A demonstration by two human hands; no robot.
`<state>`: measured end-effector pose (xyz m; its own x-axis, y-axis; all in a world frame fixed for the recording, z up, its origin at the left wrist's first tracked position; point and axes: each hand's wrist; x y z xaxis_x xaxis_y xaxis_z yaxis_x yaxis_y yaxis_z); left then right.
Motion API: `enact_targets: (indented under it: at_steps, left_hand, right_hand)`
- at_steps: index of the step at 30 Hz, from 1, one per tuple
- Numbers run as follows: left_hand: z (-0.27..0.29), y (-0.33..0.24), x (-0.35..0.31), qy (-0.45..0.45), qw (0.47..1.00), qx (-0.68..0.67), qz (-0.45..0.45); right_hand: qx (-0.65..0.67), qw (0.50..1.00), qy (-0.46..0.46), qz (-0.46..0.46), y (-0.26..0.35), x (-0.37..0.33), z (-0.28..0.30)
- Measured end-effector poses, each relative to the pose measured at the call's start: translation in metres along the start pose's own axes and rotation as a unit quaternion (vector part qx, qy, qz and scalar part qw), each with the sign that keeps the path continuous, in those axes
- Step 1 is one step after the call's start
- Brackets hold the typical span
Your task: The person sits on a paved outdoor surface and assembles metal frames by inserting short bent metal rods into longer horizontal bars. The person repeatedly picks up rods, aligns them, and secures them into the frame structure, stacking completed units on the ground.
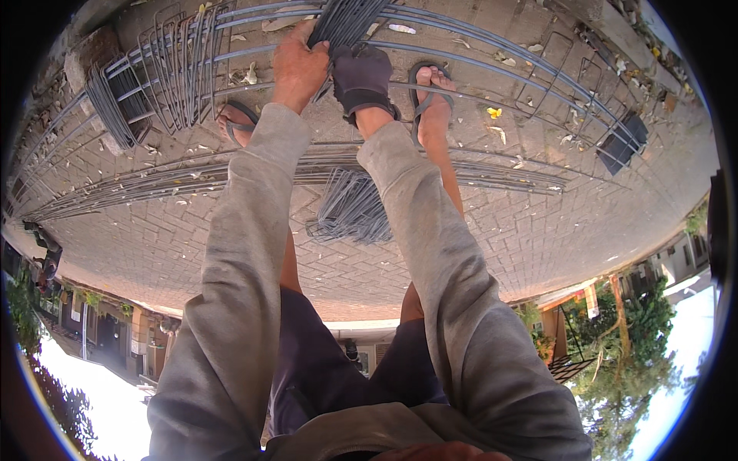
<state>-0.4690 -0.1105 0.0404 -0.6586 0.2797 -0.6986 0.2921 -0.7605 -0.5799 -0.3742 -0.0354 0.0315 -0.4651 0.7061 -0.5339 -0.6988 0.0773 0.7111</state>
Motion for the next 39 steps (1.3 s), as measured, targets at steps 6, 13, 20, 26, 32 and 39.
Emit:
enact_targets:
  at_steps: [6,13,20,26,32,39]
  left_hand:
    - [0.130,0.042,0.015,-0.002,0.997,-0.071,0.019]
    - [0.151,0.055,0.022,0.034,0.965,-0.254,0.051]
    - [0.144,0.066,0.029,0.080,0.949,-0.302,0.040]
    - [0.139,0.062,0.025,0.032,0.955,-0.292,0.046]
    - [0.143,0.053,0.024,0.045,0.953,-0.293,0.063]
    - [0.147,0.063,0.029,0.063,0.962,-0.265,0.026]
  right_hand:
    - [-0.128,0.985,0.095,0.065,0.075,-0.036,-0.099]
    - [-0.164,0.980,0.056,0.096,0.020,-0.013,0.001]
    - [-0.272,0.960,0.049,-0.044,-0.044,0.060,0.196]
    - [-0.262,0.960,0.062,-0.077,-0.081,0.099,0.224]
    - [-0.311,0.950,-0.006,-0.011,-0.075,0.084,0.212]
    - [-0.119,0.987,-0.093,0.047,-0.024,0.042,0.175]
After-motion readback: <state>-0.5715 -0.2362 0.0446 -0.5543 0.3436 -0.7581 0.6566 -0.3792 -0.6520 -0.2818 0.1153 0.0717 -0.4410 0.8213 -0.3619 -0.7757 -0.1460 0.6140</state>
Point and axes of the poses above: each hand's wrist, its own x-axis towards the middle knuckle, its own z-axis out of the back of the hand, y = z × x, and after that the axes turned 8 degrees about z, right-handed
